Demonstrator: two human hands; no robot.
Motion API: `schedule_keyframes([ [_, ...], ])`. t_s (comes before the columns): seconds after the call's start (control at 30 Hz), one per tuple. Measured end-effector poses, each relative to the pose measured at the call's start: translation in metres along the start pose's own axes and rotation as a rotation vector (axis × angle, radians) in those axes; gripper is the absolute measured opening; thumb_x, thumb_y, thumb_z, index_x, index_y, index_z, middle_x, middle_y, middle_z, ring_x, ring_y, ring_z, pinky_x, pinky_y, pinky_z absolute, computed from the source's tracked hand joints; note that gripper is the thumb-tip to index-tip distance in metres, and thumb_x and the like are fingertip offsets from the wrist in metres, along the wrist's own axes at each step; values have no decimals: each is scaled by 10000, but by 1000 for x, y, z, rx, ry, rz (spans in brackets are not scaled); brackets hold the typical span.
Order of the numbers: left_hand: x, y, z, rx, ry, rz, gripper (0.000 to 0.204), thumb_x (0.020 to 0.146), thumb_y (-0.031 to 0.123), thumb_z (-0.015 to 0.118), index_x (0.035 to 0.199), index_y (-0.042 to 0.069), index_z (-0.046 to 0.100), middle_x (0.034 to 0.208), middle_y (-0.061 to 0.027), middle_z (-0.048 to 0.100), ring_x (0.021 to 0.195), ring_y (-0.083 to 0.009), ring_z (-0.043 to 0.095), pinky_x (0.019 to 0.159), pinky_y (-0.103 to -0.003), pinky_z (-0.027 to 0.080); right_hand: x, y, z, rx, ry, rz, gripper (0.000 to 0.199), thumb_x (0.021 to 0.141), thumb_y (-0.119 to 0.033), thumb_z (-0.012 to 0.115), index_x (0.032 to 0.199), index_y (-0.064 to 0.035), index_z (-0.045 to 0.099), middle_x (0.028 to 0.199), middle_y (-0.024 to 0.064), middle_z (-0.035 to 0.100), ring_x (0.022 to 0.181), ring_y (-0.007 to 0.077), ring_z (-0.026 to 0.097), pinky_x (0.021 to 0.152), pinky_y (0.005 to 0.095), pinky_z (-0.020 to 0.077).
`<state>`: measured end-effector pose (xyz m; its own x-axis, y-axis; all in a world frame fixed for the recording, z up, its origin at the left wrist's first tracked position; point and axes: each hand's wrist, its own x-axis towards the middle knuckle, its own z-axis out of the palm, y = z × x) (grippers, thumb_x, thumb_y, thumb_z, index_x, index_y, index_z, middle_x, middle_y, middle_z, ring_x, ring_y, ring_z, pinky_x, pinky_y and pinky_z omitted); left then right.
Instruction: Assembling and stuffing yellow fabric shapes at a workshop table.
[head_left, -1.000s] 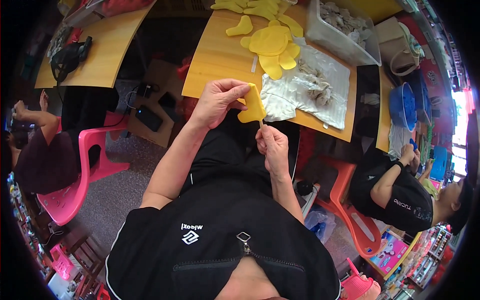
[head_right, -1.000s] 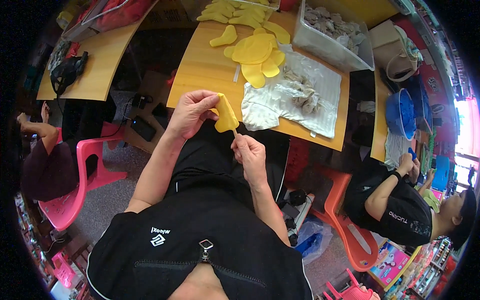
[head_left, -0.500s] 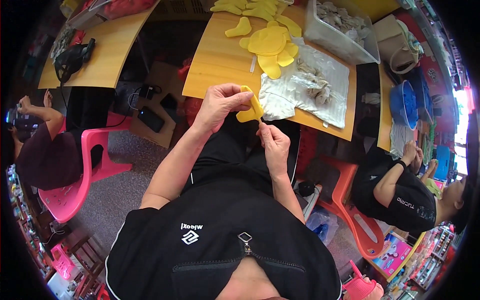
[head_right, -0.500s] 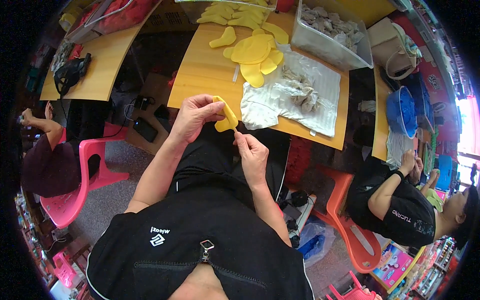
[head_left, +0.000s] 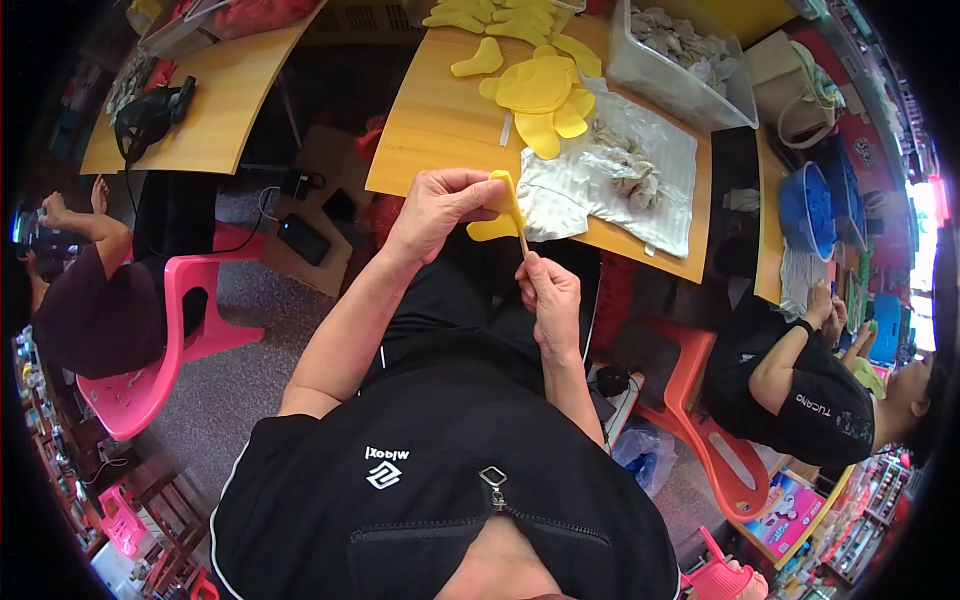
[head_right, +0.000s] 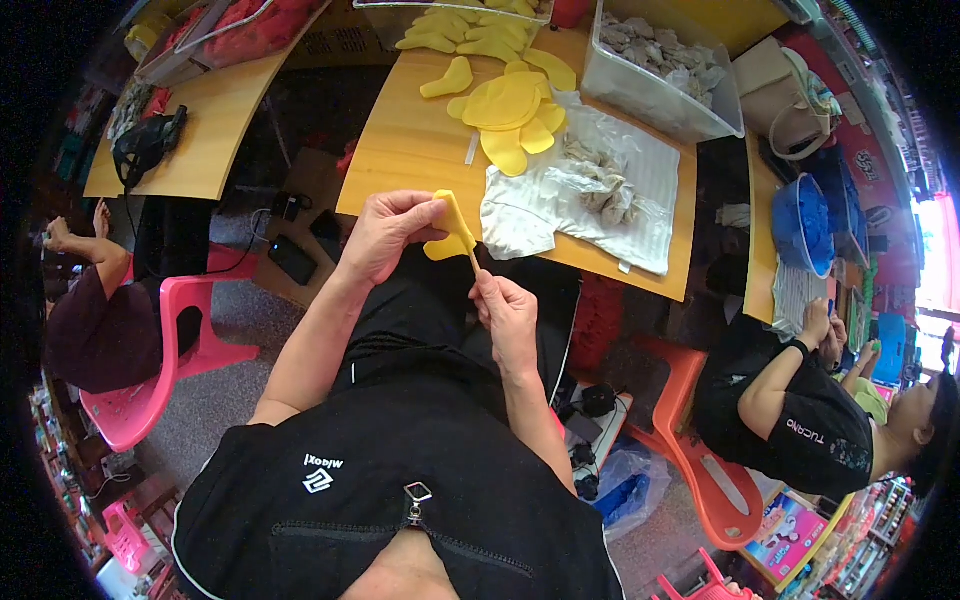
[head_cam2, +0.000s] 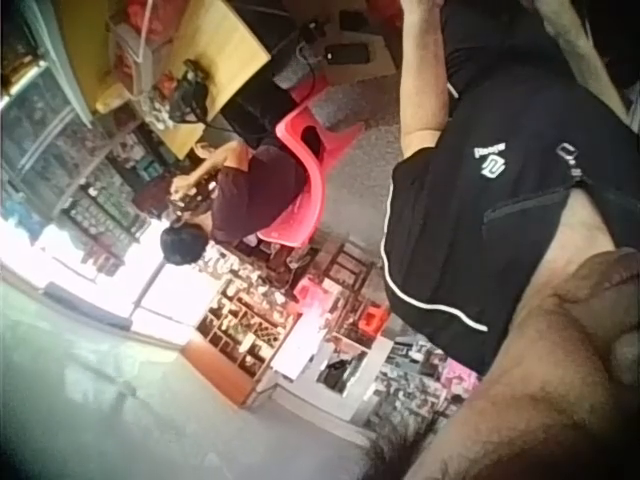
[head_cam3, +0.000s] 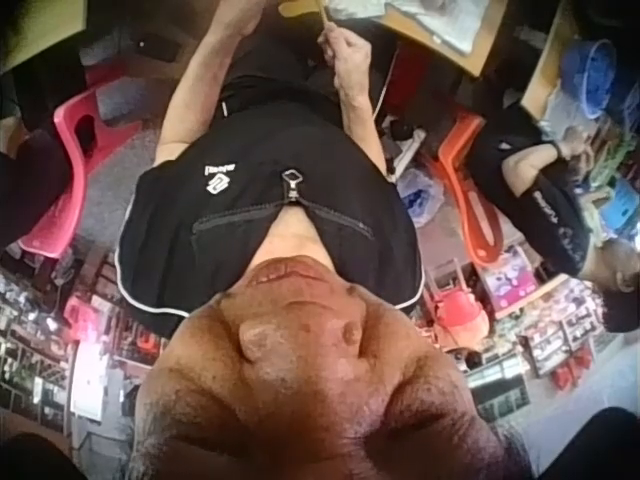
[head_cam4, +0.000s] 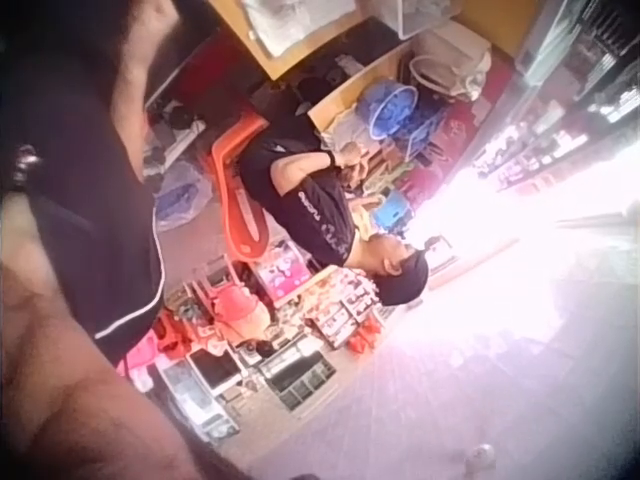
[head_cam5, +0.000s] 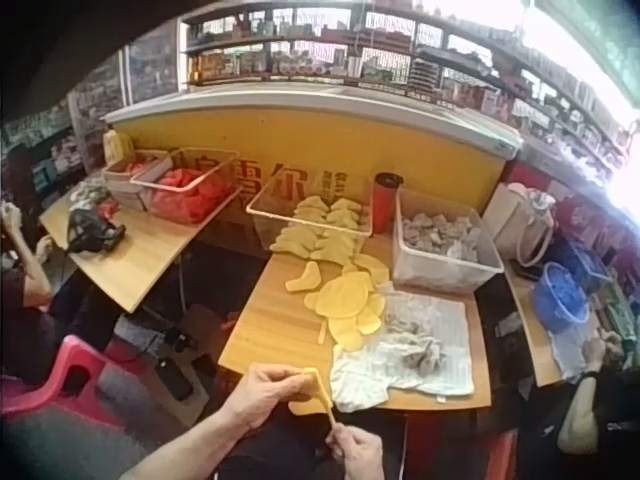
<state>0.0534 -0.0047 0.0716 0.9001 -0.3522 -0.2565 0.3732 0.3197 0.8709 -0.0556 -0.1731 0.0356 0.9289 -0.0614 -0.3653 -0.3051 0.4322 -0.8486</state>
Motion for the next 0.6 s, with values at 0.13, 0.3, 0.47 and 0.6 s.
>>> schedule_keyframes([
  [0.13,-1,0,0,63,-4,-1,255,892,192,643,1047,-8,674,920,-77,682,797,-124,662,736,-246,552,0,0,-1,-264,57,-140,320,934,-257,598,730,-11,626,566,-66,443,498,14,342,451,194,235],
  [0.3,0,-6,-2,126,-67,-110,285,872,257,676,991,0,700,880,-61,688,779,-94,644,727,-226,522,3,8,0,-401,153,-291,309,934,-240,598,717,-21,616,564,-65,450,466,5,322,429,184,212],
  [0.47,2,-9,-6,111,-99,-124,289,876,254,672,984,-12,696,845,-50,682,757,-96,639,727,-227,522,2,13,-2,159,-16,128,323,934,-285,591,725,-39,601,537,-69,403,442,23,304,417,194,213],
  [0.6,0,-9,-7,83,-66,-133,301,884,258,662,1008,-16,684,877,-53,678,792,-103,639,739,-237,529,1,14,-1,220,-102,200,346,938,-318,577,706,-61,579,522,-73,377,420,23,279,401,192,189],
])
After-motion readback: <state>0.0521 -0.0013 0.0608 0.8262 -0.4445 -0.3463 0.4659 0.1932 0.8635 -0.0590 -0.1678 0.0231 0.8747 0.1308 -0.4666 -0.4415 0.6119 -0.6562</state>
